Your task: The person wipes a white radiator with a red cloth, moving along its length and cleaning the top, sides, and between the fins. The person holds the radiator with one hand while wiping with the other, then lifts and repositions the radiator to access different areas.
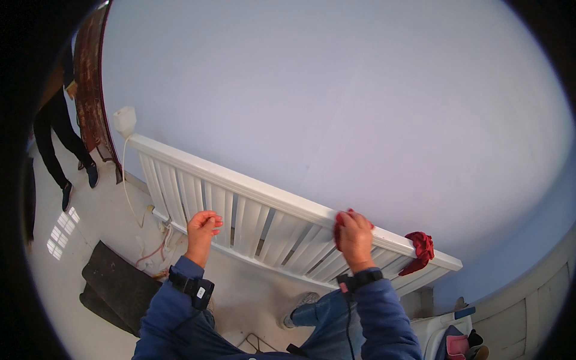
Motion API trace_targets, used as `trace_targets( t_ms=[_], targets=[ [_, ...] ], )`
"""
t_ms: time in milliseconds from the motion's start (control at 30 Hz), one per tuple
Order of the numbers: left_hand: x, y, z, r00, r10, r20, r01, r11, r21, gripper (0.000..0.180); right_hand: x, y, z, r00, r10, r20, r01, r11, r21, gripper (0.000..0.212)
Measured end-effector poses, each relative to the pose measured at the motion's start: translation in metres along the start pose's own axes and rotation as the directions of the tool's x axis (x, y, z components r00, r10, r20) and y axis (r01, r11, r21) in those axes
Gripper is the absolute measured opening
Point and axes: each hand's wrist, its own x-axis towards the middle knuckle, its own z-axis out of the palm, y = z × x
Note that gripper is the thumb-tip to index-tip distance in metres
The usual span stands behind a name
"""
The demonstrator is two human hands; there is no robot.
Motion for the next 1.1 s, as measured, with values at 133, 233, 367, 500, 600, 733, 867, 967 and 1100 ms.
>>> trace_targets(
  t_ms=[133, 233, 367, 500, 600, 733, 867, 967, 1100],
  targets=[
    [-0.006, -0.007, 0.021, 0.996, -0.021, 0.091, 0.020, 1.000, 0.019, 0.014, 0.037, -0.059, 0.040, 0.989, -0.147, -0.020, 0.148, 0.983, 0.109, 0.034],
    [-0.010, -0.011, 0.038, 0.985, -0.072, 0.154, 0.065, 0.997, 0.052, 0.014, 0.058, -0.085, 0.059, 0.960, -0.278, 0.037, 0.273, 0.955, 0.117, 0.038],
    [-0.017, -0.012, 0.049, 0.959, -0.079, 0.271, 0.059, 0.995, 0.080, 0.014, 0.069, -0.095, 0.064, 0.955, -0.289, 0.073, 0.275, 0.948, 0.160, 0.040],
    [-0.017, -0.007, 0.050, 0.950, -0.086, 0.300, 0.063, 0.994, 0.084, 0.014, 0.064, -0.094, 0.068, 0.965, -0.261, 0.021, 0.250, 0.944, 0.217, 0.038],
    [-0.016, -0.006, 0.049, 0.953, -0.079, 0.291, 0.054, 0.994, 0.092, 0.014, 0.060, -0.089, 0.078, 0.993, -0.117, -0.030, 0.120, 0.921, 0.371, 0.035],
    [-0.015, -0.008, 0.044, 0.955, -0.042, 0.293, 0.017, 0.996, 0.089, 0.013, 0.063, -0.077, 0.087, 0.972, 0.196, 0.129, -0.228, 0.662, 0.714, 0.031],
    [-0.015, -0.014, 0.040, 0.962, -0.021, 0.272, -0.011, 0.993, 0.117, 0.013, 0.079, -0.073, 0.083, 0.969, 0.146, 0.200, -0.245, 0.687, 0.684, 0.031],
    [-0.015, -0.018, 0.039, 0.969, -0.083, 0.233, 0.062, 0.993, 0.097, 0.015, 0.091, -0.092, 0.087, 0.975, -0.168, 0.145, 0.113, 0.937, 0.330, 0.027],
    [-0.016, -0.015, 0.037, 0.979, -0.054, 0.196, 0.051, 0.999, 0.020, 0.021, 0.118, -0.134, 0.112, 0.931, -0.327, 0.161, 0.250, 0.894, 0.373, 0.029]
  ],
)
